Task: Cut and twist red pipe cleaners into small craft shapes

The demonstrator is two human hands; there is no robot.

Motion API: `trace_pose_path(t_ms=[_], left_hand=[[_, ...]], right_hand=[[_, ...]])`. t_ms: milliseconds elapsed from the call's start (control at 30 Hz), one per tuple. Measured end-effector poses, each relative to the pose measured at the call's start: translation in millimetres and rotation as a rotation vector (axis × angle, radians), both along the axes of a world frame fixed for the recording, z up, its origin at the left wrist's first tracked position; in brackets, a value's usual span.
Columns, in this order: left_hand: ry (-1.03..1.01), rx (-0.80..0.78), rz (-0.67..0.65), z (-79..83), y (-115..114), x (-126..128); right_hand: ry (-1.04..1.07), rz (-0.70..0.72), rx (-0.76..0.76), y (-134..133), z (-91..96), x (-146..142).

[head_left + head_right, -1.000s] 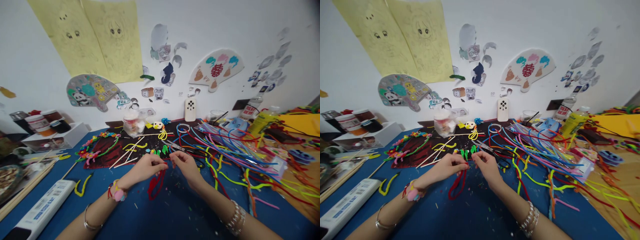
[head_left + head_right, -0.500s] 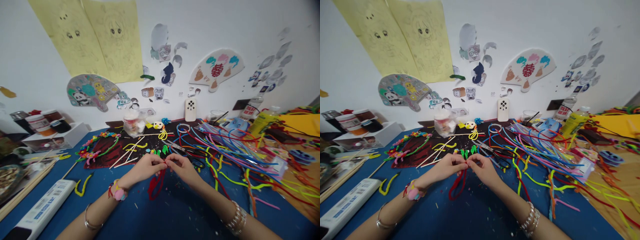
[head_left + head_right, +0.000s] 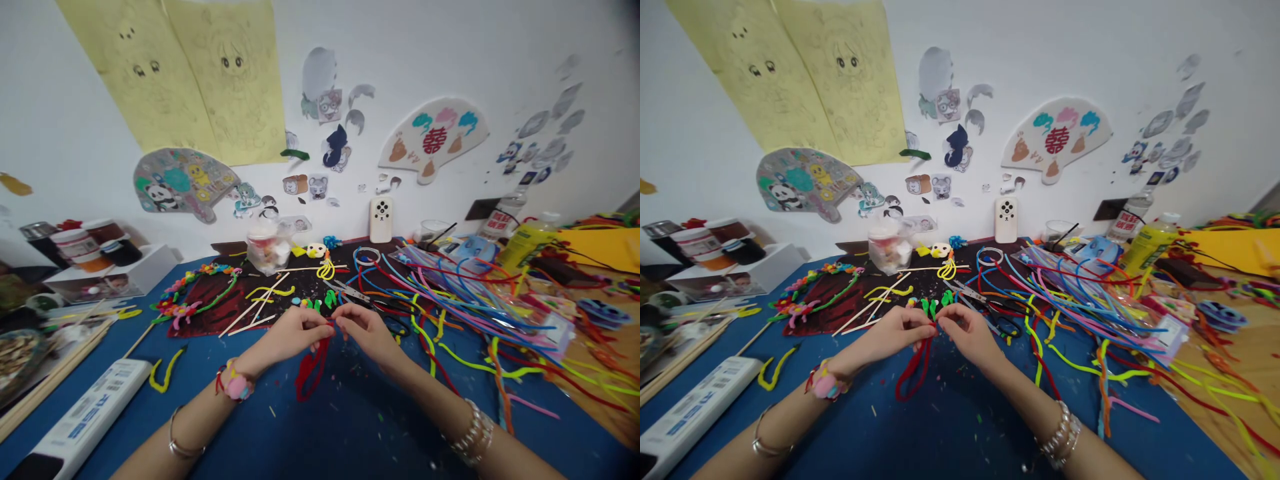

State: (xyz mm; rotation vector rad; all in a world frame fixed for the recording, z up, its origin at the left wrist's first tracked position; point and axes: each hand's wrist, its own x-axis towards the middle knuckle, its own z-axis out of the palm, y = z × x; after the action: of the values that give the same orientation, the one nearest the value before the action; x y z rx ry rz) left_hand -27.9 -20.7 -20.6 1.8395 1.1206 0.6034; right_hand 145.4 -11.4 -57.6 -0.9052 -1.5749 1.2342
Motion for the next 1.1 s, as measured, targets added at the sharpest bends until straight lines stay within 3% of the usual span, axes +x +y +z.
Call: trace_pose_path(t_ms=[200,467,667,900,1100], left_hand=[[0.016,0.001,-0.003,1.5,-1,1],[0.036,0.059,0.009,3.7,-3,2],[0.024,-0.003,0.001,5.6,-3,0],[0.027,-0.016,-0.027,1.7,-1,-2],[0.007,-0.035,-0.045,-0.9,0,-1]], right_hand=[[-0.133,-0.021,0.165,-3,-0.2,0],[0.038,-0.007,-0.043,-7,-2.2,-5],[0.213,-0.156,-0.072,5,1.5,5],[0.177,0.079,0.062,-3,-0.5,3],[0.111,0.093,0.155,-7,-1.1,2]])
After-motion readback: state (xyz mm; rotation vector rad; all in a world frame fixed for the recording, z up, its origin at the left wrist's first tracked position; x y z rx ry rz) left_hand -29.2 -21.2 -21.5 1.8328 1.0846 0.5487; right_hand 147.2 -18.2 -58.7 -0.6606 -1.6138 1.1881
